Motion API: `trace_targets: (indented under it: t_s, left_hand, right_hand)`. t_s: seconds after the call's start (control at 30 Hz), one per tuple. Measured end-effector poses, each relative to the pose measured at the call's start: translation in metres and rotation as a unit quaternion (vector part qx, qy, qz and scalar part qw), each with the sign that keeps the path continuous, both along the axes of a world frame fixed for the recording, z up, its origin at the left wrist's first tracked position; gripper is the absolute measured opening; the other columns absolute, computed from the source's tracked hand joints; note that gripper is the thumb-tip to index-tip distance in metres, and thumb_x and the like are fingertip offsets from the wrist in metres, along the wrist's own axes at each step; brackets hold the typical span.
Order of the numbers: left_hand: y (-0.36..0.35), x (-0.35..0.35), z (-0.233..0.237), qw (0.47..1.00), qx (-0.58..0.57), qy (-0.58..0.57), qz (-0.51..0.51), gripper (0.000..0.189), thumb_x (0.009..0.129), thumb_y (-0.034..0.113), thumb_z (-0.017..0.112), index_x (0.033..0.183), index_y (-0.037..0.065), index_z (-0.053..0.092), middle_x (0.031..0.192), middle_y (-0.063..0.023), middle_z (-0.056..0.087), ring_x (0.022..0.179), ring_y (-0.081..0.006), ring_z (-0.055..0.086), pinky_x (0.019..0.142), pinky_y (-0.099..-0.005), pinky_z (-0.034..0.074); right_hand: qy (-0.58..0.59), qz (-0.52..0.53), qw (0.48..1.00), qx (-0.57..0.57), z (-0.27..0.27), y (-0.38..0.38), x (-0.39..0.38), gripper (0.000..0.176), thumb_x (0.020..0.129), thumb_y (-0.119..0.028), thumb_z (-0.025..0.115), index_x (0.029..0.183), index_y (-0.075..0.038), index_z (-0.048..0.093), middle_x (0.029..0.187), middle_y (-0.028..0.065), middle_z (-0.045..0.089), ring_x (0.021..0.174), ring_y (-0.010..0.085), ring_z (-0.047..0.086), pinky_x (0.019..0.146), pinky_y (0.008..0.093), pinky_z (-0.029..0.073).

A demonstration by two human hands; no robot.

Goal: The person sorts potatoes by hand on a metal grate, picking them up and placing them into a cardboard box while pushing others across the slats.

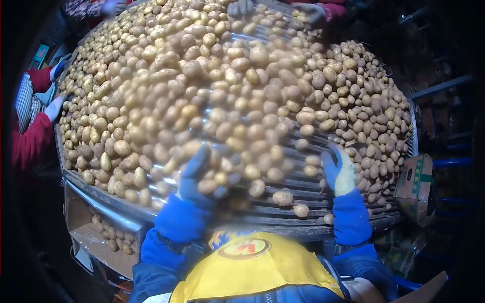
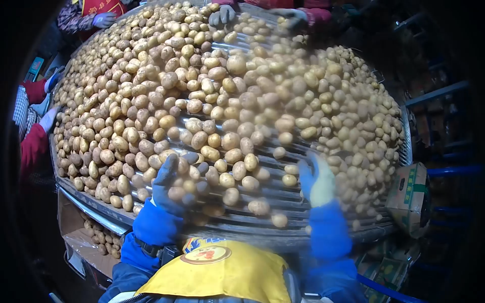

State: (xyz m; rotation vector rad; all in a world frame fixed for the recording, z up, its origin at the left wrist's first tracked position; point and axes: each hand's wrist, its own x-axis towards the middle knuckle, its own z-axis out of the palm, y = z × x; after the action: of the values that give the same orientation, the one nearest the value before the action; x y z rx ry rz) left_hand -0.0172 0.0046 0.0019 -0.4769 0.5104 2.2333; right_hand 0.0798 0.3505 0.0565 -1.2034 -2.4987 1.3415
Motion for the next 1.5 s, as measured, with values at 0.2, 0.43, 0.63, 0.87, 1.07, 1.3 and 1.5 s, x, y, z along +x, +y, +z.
trace_targets:
  t_s: [0.2, 0.43, 0.63, 0.87, 1.07, 1.3, 1.5]
  left_hand:
    - [0.001, 0.001, 0.006, 1.000, -0.008, -0.011, 0.005, 0.057, 0.106, 0.053, 0.063, 0.142, 0.009, 0.062, 0.124, -0.0134, 0.070, 0.109, -0.0314, 0.069, 0.097, -0.0468, 0.059]
    - [-0.006, 0.012, 0.016, 0.999, 0.031, -0.008, -0.001, 0.058, 0.106, 0.053, 0.063, 0.143, 0.008, 0.059, 0.136, -0.0146, 0.064, 0.119, -0.0300, 0.064, 0.102, -0.0458, 0.057]
    - [-0.016, 0.020, 0.007, 0.993, 0.117, 0.006, -0.030, 0.056, 0.106, 0.051, 0.064, 0.142, 0.009, 0.059, 0.133, -0.0126, 0.062, 0.116, -0.0257, 0.062, 0.097, -0.0412, 0.057]
    - [-0.006, 0.022, 0.013, 0.991, 0.119, 0.014, -0.066, 0.054, 0.106, 0.050, 0.064, 0.142, 0.010, 0.060, 0.130, -0.0097, 0.064, 0.117, -0.0229, 0.061, 0.091, -0.0354, 0.057]
    - [-0.003, 0.022, 0.028, 0.999, 0.001, 0.006, -0.033, 0.055, 0.106, 0.051, 0.063, 0.143, 0.010, 0.060, 0.131, -0.0099, 0.065, 0.117, -0.0246, 0.063, 0.088, -0.0362, 0.058]
    - [-0.020, 0.015, 0.011, 0.998, 0.039, -0.007, -0.039, 0.060, 0.105, 0.053, 0.066, 0.144, 0.008, 0.059, 0.125, -0.0119, 0.065, 0.117, -0.0264, 0.063, 0.093, -0.0431, 0.059]
    - [-0.023, 0.011, 0.026, 0.999, 0.017, -0.021, 0.039, 0.059, 0.105, 0.052, 0.067, 0.140, 0.006, 0.061, 0.121, -0.0120, 0.064, 0.115, -0.0273, 0.062, 0.095, -0.0426, 0.058]
  right_hand:
    - [-0.023, 0.221, 0.903, 0.368, -0.034, 0.015, 0.038, 0.040, 0.097, -0.019, 0.077, 0.134, -0.005, 0.073, 0.124, 0.0187, 0.075, 0.106, 0.0341, 0.074, 0.091, 0.0410, 0.060]
    - [0.075, 0.115, 0.990, 0.028, -0.014, -0.009, 0.032, 0.036, 0.101, -0.012, 0.074, 0.134, 0.001, 0.071, 0.120, 0.0174, 0.076, 0.103, 0.0220, 0.073, 0.087, 0.0337, 0.060]
    - [0.022, 0.334, 0.912, 0.238, -0.024, -0.086, 0.027, 0.056, 0.084, -0.029, 0.083, 0.134, -0.011, 0.065, 0.123, 0.0174, 0.064, 0.112, 0.0396, 0.066, 0.095, 0.0523, 0.054]
    - [0.101, 0.064, 0.973, -0.197, -0.028, -0.065, 0.021, 0.061, 0.087, -0.032, 0.086, 0.138, -0.004, 0.067, 0.129, 0.0216, 0.071, 0.114, 0.0352, 0.072, 0.093, 0.0461, 0.060]
    - [0.031, 0.455, 0.850, 0.264, -0.008, -0.084, 0.067, 0.042, 0.086, -0.030, 0.080, 0.121, -0.011, 0.069, 0.115, 0.0103, 0.068, 0.105, 0.0344, 0.067, 0.090, 0.0487, 0.054]
    - [0.065, 0.303, 0.951, 0.026, -0.023, -0.082, 0.034, 0.035, 0.100, -0.017, 0.074, 0.132, -0.004, 0.072, 0.098, 0.0127, 0.079, 0.092, 0.0303, 0.077, 0.084, 0.0387, 0.061]
    - [0.058, 0.316, 0.937, 0.136, -0.020, -0.078, 0.005, 0.043, 0.099, -0.018, 0.072, 0.138, -0.001, 0.062, 0.120, 0.0153, 0.068, 0.102, 0.0265, 0.070, 0.086, 0.0376, 0.058]
